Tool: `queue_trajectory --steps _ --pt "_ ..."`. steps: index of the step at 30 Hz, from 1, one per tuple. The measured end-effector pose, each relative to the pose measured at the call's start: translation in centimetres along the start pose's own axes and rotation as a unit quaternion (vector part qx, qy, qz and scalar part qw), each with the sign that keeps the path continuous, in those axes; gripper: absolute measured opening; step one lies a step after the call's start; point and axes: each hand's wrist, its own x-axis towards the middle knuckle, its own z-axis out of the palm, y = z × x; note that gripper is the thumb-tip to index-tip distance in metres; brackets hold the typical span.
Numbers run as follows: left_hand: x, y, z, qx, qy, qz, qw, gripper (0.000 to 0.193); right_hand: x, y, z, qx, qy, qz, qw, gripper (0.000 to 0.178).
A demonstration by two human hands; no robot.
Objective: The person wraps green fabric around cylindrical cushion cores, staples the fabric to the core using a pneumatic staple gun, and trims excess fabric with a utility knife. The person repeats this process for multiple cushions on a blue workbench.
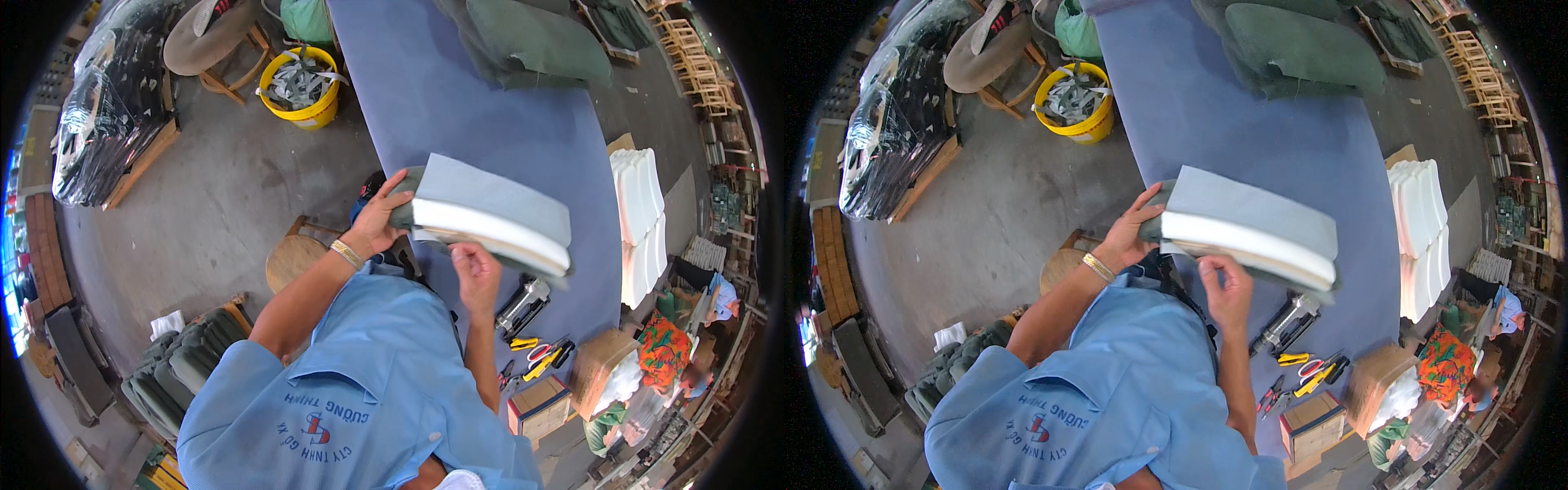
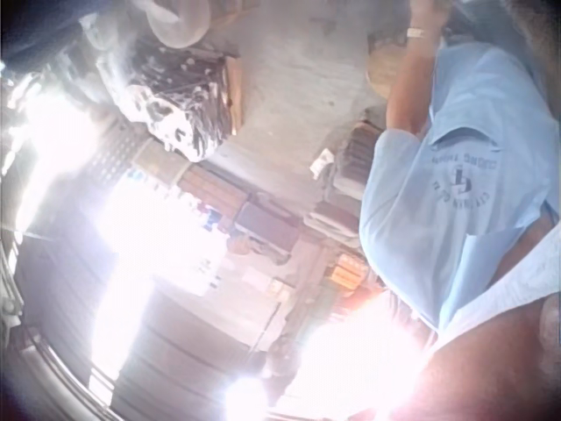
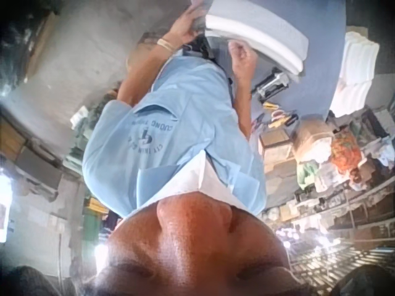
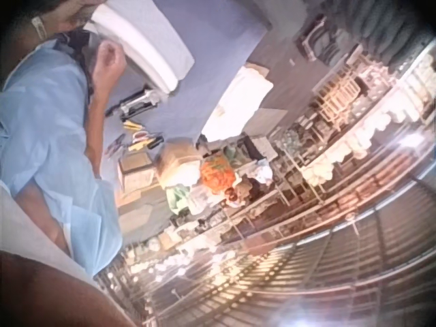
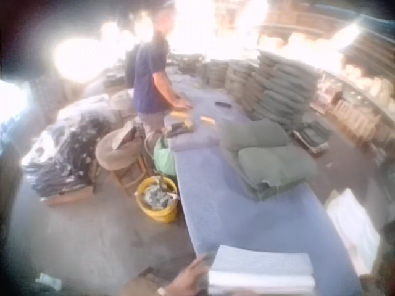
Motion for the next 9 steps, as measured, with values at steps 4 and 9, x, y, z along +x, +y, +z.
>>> queue_trajectory --steps 4,9 --pt "-0.4 -4.0 3.3 -0.079 -0.017 -0.04 0.996 0.06 0.6 -3.3 -4.2 -0.151 0.09 -0.112 0.978 0.014" --pt "0.5 -5.8 6.8 -0.057 -0.103 -0.11 0.987 0.071 2.2 -3.1 -9.1 -0.146 0.151 -0.028 0.977 0.014"
